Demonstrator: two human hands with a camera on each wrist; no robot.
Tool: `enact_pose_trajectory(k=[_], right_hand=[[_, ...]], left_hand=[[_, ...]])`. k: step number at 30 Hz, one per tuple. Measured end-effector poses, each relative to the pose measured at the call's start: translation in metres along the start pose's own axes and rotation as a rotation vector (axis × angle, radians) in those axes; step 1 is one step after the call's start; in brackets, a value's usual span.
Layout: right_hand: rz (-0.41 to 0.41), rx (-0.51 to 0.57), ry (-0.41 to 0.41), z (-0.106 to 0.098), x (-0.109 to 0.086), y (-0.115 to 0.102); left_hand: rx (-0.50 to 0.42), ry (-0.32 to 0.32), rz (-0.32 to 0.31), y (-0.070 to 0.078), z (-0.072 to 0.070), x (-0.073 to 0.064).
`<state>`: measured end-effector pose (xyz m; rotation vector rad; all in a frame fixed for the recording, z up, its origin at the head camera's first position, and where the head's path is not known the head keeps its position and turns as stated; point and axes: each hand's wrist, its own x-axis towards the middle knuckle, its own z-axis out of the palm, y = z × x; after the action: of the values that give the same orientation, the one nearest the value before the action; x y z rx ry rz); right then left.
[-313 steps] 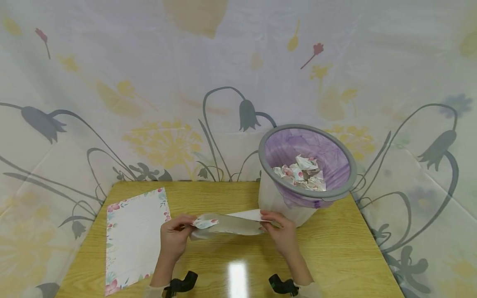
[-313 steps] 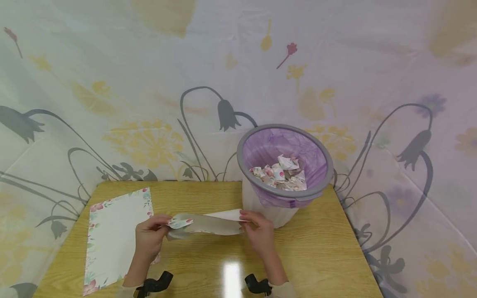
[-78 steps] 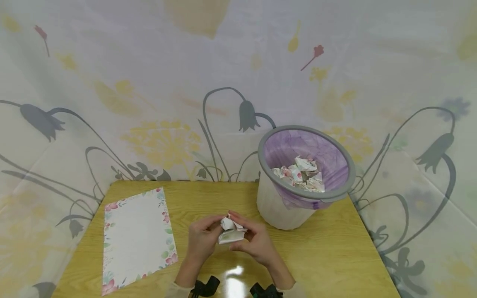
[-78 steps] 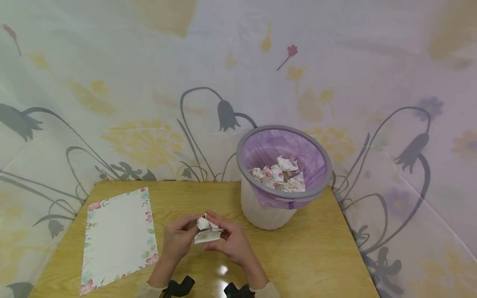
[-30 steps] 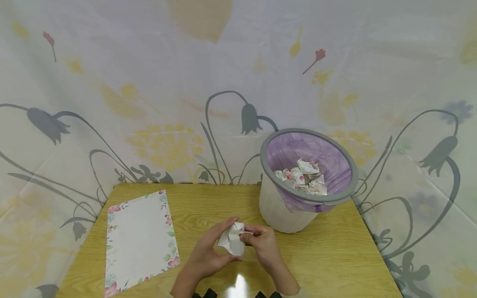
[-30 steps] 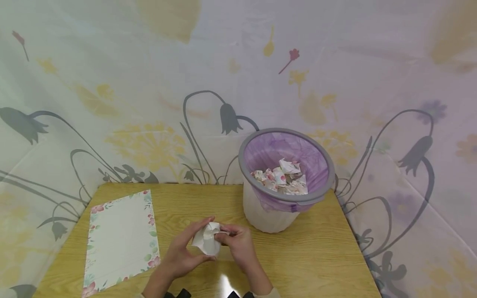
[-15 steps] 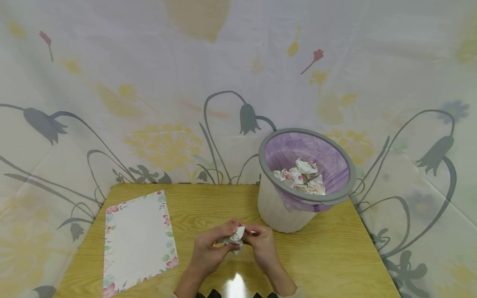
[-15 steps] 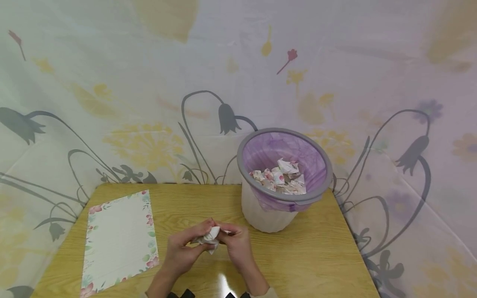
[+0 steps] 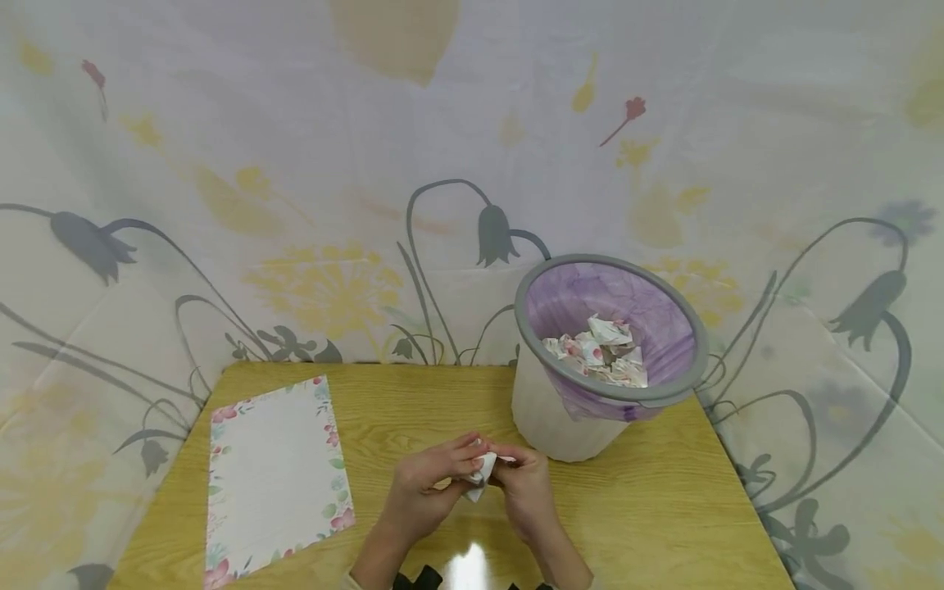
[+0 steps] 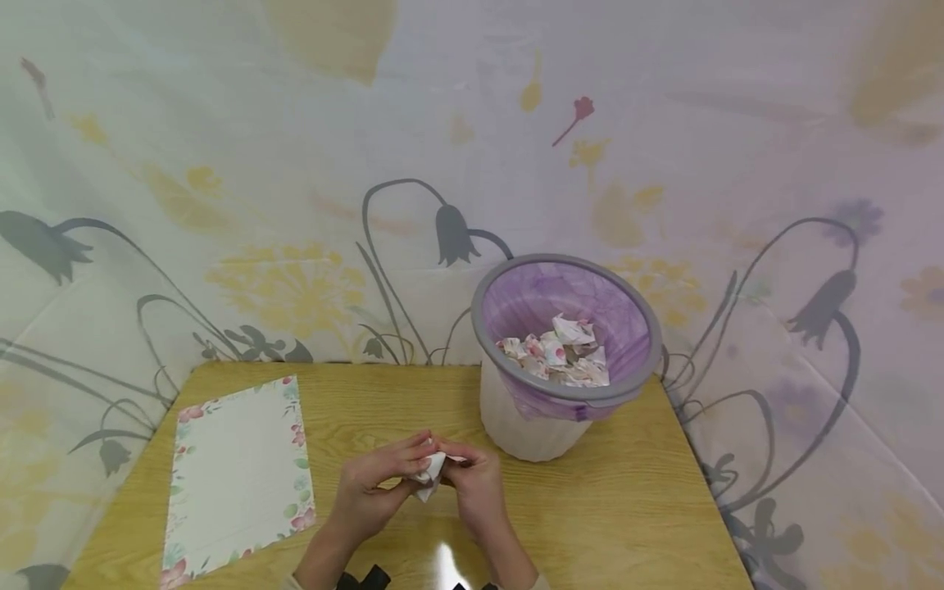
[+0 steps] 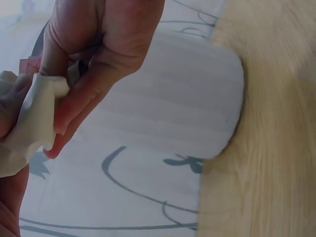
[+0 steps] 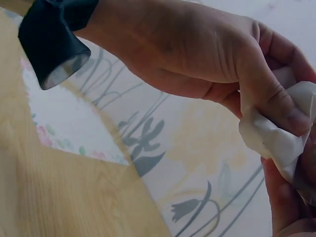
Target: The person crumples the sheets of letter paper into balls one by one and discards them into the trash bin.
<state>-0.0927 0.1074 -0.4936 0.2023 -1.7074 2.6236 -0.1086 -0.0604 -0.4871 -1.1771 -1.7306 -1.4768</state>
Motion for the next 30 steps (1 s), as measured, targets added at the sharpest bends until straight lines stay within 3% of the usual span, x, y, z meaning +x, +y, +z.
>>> enact_pose_trajectory(k=[7, 10, 19, 27, 30], right_hand=[[0.031, -0.009, -0.028, -0.002, 0.001, 0.0], [0.047, 0.006, -0.038, -0.003, 0.001, 0.002], [0.086, -0.02, -0.085, -0.004, 0.002, 0.005], [0.109, -0.074, -0.237, -0.005, 0.0, 0.009], [0.117, -0.097, -0.204, -0.004, -0.002, 0.01]], left_hand=[[0.111, -0.219, -0.068, 0.009, -0.009, 0.005], [0.128, -0.257, -0.081, 0.008, -0.008, 0.003], [0.101, -0.123, -0.053, 0.001, -0.004, -0.005], [0.102, 0.035, 0.003, -0.009, -0.009, -0.006], [0.101, 0.037, -0.013, -0.01, -0.009, -0.007]])
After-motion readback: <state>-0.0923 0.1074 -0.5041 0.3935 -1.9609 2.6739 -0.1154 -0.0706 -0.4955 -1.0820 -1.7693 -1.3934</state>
